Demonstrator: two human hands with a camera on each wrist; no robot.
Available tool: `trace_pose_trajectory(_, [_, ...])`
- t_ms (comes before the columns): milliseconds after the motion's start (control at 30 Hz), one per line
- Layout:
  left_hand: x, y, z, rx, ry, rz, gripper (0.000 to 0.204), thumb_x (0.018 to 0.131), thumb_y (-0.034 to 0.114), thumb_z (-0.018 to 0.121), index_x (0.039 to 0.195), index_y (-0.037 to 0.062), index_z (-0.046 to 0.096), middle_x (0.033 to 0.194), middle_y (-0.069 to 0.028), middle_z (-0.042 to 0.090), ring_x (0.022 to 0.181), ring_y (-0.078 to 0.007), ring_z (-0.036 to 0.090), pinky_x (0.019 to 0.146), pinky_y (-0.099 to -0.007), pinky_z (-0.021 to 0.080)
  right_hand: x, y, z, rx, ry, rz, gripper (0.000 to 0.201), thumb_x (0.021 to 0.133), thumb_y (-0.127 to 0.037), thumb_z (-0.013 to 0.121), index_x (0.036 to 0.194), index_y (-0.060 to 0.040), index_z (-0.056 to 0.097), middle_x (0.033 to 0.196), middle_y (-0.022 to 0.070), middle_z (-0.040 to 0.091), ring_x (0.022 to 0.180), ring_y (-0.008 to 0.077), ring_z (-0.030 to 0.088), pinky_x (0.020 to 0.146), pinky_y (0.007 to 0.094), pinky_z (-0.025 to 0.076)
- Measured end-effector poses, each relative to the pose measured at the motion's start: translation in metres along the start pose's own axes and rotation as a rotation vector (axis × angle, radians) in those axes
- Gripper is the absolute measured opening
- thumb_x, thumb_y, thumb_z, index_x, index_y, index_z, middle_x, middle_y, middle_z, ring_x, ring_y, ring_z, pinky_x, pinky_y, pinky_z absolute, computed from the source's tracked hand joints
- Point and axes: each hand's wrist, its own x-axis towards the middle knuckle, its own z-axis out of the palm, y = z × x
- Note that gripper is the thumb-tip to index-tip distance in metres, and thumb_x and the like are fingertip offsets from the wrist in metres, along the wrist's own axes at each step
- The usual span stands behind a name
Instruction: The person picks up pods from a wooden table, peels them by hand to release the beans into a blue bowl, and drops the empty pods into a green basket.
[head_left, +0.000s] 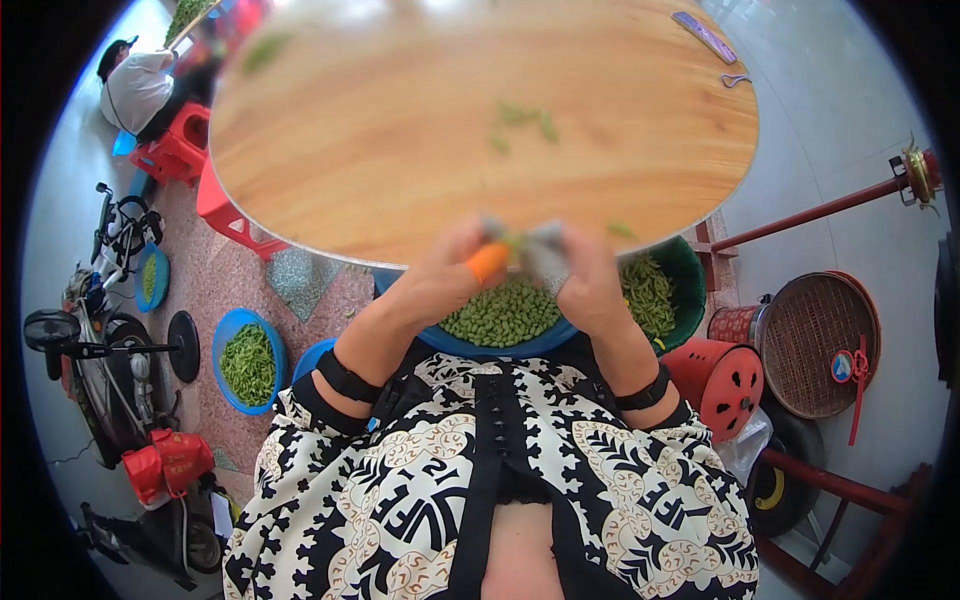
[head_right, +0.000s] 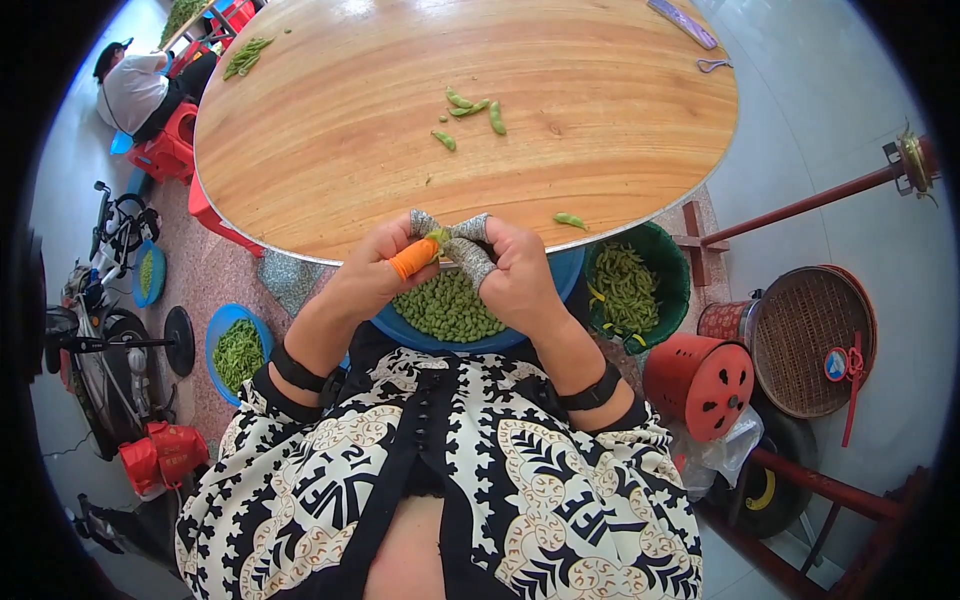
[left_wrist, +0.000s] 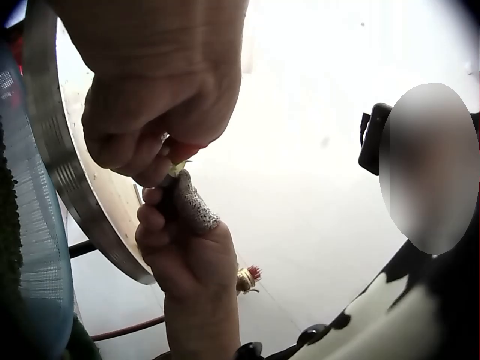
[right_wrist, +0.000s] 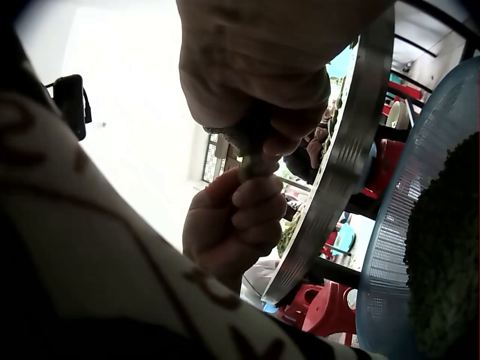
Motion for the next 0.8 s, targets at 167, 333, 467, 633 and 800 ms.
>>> trace_pose_trajectory(167, [-0.007,-0.012,-0.003,0.241,-0.042,0.125,0.014,0.079,0.009,0.054,0.091,0.0029,0.049,0.069,0.0022,0.047,0.059,-0.0049,0.041,0.052,-0.0176,0.035,-0.007,0.002,-0.005,0.066,0.096,-0.052,0.009,0.078,-0.002,0.054,0.085,0.0003,0.057,0.070,0.0004,0.057,0.064,0.0047,0.047,0.058,0.0196,0.040])
trace_pose_trajectory(333, [-0.023,0.009,0.003,0.804,-0.260,0.426,0.034,0.068,0.018,0.068,0.097,0.0038,0.055,0.092,-0.0098,0.057,0.083,-0.0218,0.056,0.071,-0.0295,0.044,-0.045,0.001,-0.084,-0.502,0.262,0.070,0.017,0.073,-0.006,0.057,0.089,0.0009,0.058,0.073,0.0116,0.061,0.066,0.0184,0.057,0.060,0.0279,0.044])
trace_pose_trajectory(467, [-0.014,0.027,-0.001,0.818,-0.311,0.471,0.029,0.069,0.016,0.067,0.092,0.0030,0.057,0.092,-0.0116,0.058,0.084,-0.0247,0.057,0.071,-0.0321,0.045,-0.072,0.010,-0.136,-0.915,0.412,0.153,0.018,0.072,-0.009,0.056,0.086,0.0009,0.058,0.077,0.0176,0.058,0.071,0.0299,0.057,0.065,0.0332,0.044])
trace_pose_trajectory(633, [0.043,0.041,-0.020,1.106,0.184,0.396,0.017,0.075,0.016,0.060,0.086,0.0030,0.059,0.068,-0.0117,0.059,0.060,-0.0239,0.057,0.055,-0.0328,0.045,-0.023,-0.013,-0.091,-0.800,0.400,-0.196,0.015,0.072,-0.009,0.056,0.084,-0.0015,0.059,0.076,0.0155,0.054,0.067,0.0305,0.054,0.060,0.0337,0.043])
trace_pose_trajectory(800, [0.102,0.041,-0.020,1.431,0.422,0.250,0.023,0.074,0.023,0.059,0.080,0.0006,0.056,0.074,-0.0171,0.058,0.067,-0.0302,0.057,0.060,-0.0359,0.045,0.026,0.014,-0.060,-0.927,0.298,-0.364,0.008,0.071,-0.007,0.053,0.077,-0.0022,0.056,0.073,0.0143,0.051,0.069,0.0322,0.053,0.057,0.0380,0.043])
